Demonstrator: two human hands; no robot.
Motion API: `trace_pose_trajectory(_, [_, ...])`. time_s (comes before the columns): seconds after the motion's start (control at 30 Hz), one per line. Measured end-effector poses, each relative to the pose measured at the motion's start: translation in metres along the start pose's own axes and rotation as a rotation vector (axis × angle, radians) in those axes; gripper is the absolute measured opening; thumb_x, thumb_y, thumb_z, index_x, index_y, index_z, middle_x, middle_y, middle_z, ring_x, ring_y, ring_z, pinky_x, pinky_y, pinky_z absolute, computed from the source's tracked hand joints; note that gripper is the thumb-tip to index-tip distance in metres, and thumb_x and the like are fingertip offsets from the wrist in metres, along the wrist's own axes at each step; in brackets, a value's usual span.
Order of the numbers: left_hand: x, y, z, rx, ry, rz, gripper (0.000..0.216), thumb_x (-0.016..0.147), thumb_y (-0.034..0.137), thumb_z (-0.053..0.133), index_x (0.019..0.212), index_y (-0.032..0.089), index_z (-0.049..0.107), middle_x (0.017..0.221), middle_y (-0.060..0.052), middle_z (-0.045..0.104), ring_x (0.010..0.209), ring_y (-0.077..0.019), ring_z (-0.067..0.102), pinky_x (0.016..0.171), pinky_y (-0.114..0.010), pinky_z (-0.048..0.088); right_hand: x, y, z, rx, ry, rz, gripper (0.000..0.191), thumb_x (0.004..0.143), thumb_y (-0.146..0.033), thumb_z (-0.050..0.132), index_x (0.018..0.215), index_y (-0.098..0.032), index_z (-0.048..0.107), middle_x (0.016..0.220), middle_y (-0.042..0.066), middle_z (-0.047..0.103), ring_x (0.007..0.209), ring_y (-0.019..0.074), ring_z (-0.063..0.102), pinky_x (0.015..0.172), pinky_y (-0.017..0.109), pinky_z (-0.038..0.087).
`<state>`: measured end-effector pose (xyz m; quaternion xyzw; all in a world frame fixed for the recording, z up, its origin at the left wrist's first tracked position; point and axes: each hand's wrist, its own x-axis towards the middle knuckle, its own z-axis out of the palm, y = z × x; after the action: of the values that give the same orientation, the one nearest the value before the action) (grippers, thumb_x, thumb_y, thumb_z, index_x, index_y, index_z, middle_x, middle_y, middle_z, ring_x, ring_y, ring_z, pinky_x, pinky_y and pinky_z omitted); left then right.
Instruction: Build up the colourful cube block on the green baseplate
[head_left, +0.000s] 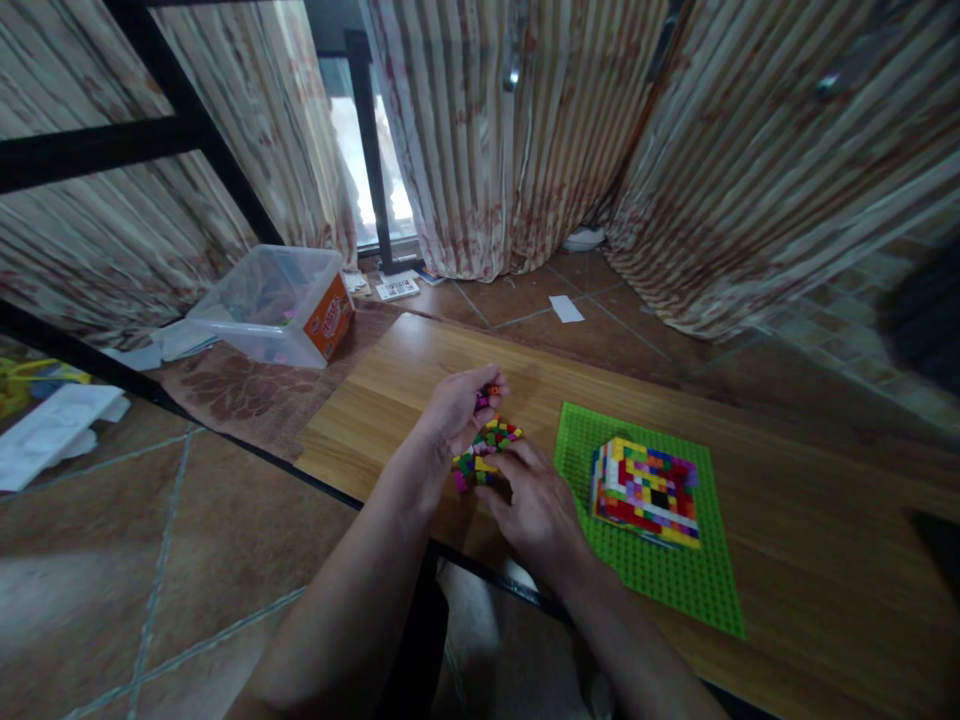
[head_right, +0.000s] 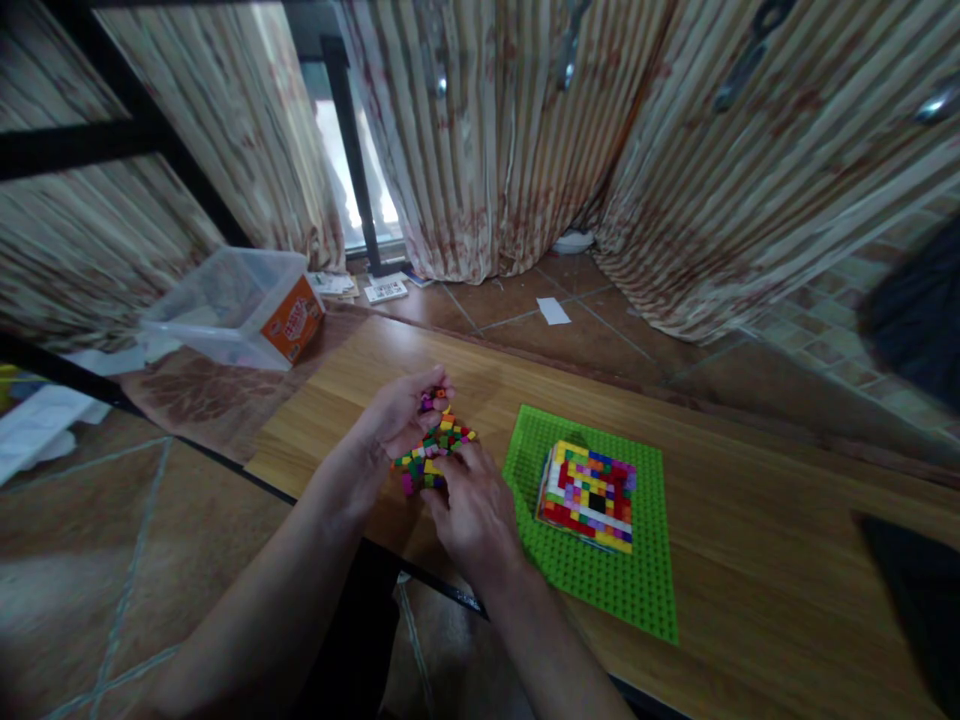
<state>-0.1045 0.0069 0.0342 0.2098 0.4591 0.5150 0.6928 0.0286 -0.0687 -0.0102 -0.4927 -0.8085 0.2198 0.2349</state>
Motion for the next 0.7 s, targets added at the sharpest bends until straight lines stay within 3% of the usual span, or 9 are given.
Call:
trace_pose_trajectory(0.3, [0.002, -0.003, -0.004, 0.051, -0.013, 0.084, 0.020, 0.079, 0.027, 0.067, 0.067, 0.012, 0.061, 0.064, -0.001, 0.059, 0.049, -0.0040, 0.045, 0.044, -0.015, 0.033, 0.003, 0.008, -0.001, -0.019, 0.007, -0.001, 0.004, 0.084, -0.024, 0.063, 0.085, -0.020, 0.065, 0.096, 0.006, 0.058, 0.092, 0.0226, 0.057, 0.082, 0.037, 0.046])
trace_pose_trajectory(0.5, [-0.001, -0.004, -0.001, 0.063, 0.005, 0.085, 0.020, 0.077, 0.027, 0.070, 0.067, 0.012, 0.061, 0.064, -0.001, 0.058, 0.050, -0.0035, 0.044, 0.046, -0.015, 0.035, 0.003, 0.011, 0.000, 0.046, 0.071, -0.017, 0.007, 0.084, -0.017, 0.061, 0.080, -0.021, 0.065, 0.092, 0.005, 0.060, 0.089, 0.0204, 0.058, 0.081, 0.034, 0.046])
trace_pose_trajectory(0.7, [0.001, -0.006, -0.003, 0.184, 0.015, 0.119, 0.030, 0.074, 0.039, 0.072, 0.066, 0.012, 0.060, 0.062, -0.001, 0.057, 0.047, -0.0034, 0.042, 0.040, -0.016, 0.026, 0.003, 0.006, -0.015, 0.155, 0.213, 0.023, 0.009, 0.089, -0.023, 0.057, 0.084, -0.021, 0.064, 0.091, 0.004, 0.065, 0.082, 0.0177, 0.062, 0.073, 0.030, 0.048])
